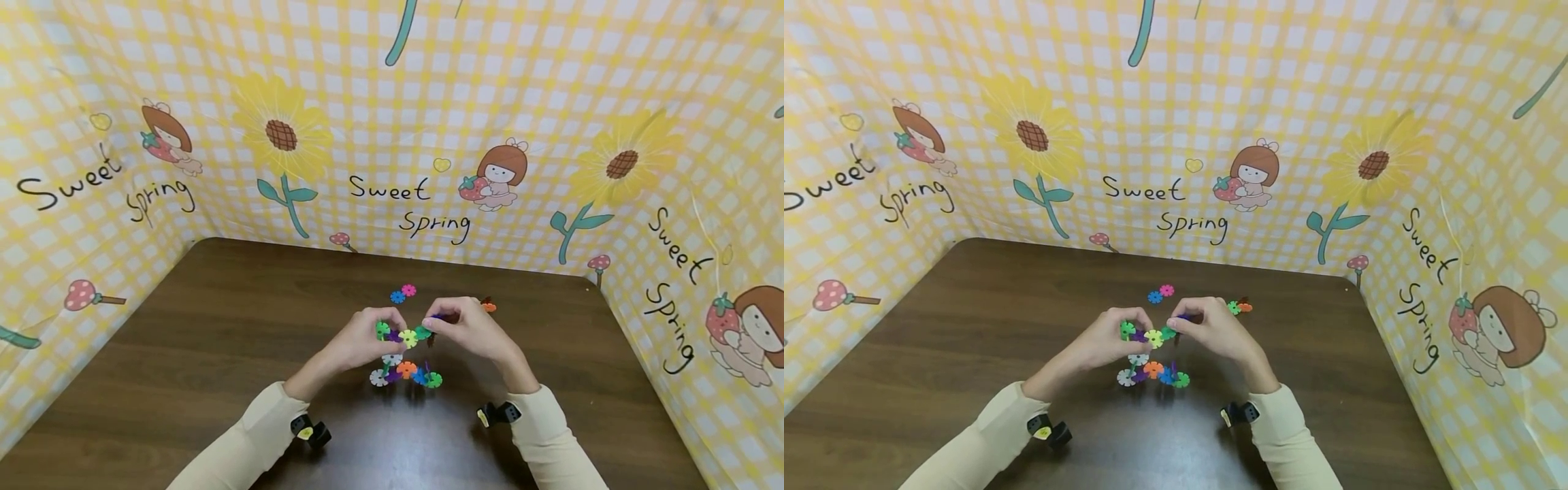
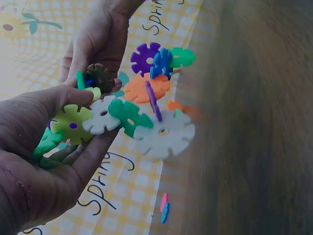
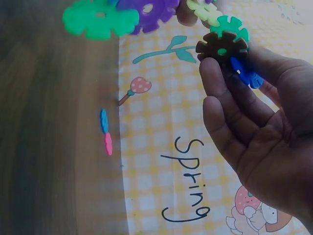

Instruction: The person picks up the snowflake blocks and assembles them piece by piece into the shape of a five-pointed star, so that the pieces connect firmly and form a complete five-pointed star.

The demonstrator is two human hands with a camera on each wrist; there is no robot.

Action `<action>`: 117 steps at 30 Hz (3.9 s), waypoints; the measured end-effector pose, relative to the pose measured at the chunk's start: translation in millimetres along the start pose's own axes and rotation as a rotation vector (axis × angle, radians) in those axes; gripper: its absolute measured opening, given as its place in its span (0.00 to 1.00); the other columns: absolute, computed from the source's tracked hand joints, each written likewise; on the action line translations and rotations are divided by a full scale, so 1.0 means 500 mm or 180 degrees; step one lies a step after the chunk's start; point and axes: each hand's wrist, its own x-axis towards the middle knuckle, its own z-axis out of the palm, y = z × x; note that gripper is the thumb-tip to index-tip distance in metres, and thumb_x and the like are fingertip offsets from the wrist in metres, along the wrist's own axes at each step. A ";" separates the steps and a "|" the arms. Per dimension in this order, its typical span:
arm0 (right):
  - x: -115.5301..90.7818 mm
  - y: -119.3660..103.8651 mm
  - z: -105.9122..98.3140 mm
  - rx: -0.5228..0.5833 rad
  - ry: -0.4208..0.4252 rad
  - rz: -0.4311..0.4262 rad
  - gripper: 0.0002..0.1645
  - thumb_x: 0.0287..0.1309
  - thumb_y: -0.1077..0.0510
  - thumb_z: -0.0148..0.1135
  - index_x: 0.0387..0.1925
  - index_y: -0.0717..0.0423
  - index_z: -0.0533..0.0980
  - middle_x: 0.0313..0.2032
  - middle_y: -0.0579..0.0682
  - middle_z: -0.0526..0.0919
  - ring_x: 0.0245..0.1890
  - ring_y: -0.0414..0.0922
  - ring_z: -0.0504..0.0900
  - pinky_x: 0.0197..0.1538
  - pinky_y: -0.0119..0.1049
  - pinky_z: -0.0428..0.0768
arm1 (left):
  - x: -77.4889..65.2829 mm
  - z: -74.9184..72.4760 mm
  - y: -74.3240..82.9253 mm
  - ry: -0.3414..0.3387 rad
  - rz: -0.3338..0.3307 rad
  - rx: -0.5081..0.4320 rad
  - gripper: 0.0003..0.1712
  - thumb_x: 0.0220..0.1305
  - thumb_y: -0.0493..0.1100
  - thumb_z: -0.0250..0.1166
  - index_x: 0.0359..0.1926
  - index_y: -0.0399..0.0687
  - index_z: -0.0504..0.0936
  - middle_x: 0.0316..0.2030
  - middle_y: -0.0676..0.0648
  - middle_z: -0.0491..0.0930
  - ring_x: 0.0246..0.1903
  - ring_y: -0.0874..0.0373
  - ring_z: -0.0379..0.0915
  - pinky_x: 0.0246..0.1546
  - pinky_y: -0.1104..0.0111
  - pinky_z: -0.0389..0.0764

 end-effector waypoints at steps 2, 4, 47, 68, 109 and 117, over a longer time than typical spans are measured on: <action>0.000 0.002 0.002 0.0053 0.0028 -0.0004 0.05 0.67 0.65 0.62 0.35 0.61 0.82 0.29 0.54 0.83 0.27 0.57 0.75 0.32 0.33 0.75 | -0.002 0.002 0.004 0.0073 0.0010 0.0002 0.09 0.58 0.38 0.75 0.36 0.50 0.82 0.35 0.52 0.81 0.34 0.56 0.77 0.31 0.66 0.83; 0.000 0.002 0.003 0.0107 0.0052 -0.0019 0.05 0.67 0.65 0.62 0.35 0.62 0.82 0.29 0.55 0.83 0.26 0.56 0.75 0.32 0.34 0.76 | -0.004 0.002 0.009 0.0137 0.0020 0.0006 0.09 0.58 0.38 0.75 0.36 0.50 0.82 0.36 0.52 0.81 0.36 0.55 0.76 0.31 0.66 0.83; 0.051 0.059 0.017 0.0057 -0.0349 0.0130 0.07 0.67 0.58 0.64 0.36 0.58 0.83 0.28 0.47 0.86 0.28 0.62 0.83 0.35 0.51 0.84 | -0.003 0.011 0.002 -0.0028 -0.0196 -0.0132 0.24 0.60 0.51 0.74 0.50 0.44 0.78 0.31 0.53 0.84 0.30 0.58 0.81 0.30 0.65 0.80; 0.125 0.148 0.048 0.0332 0.0173 0.0688 0.16 0.73 0.54 0.57 0.45 0.65 0.79 0.37 0.64 0.85 0.29 0.55 0.84 0.33 0.43 0.84 | -0.018 0.002 -0.040 -0.0393 -0.0397 0.0186 0.26 0.65 0.58 0.68 0.52 0.42 0.79 0.22 0.54 0.82 0.21 0.57 0.79 0.24 0.65 0.79; 0.158 0.243 0.096 -0.0527 0.0267 0.1440 0.09 0.61 0.63 0.69 0.41 0.60 0.78 0.34 0.52 0.80 0.29 0.45 0.79 0.35 0.37 0.81 | -0.023 -0.020 -0.058 -0.0180 -0.0433 -0.0362 0.14 0.67 0.46 0.68 0.48 0.42 0.85 0.33 0.49 0.81 0.31 0.57 0.78 0.33 0.61 0.81; 0.117 0.216 0.093 -0.0123 0.0183 0.1225 0.04 0.66 0.67 0.62 0.41 0.64 0.81 0.30 0.53 0.84 0.29 0.47 0.85 0.36 0.38 0.85 | -0.018 -0.018 -0.051 -0.0162 -0.0474 -0.0747 0.19 0.62 0.44 0.73 0.51 0.40 0.82 0.37 0.43 0.77 0.30 0.53 0.79 0.31 0.47 0.83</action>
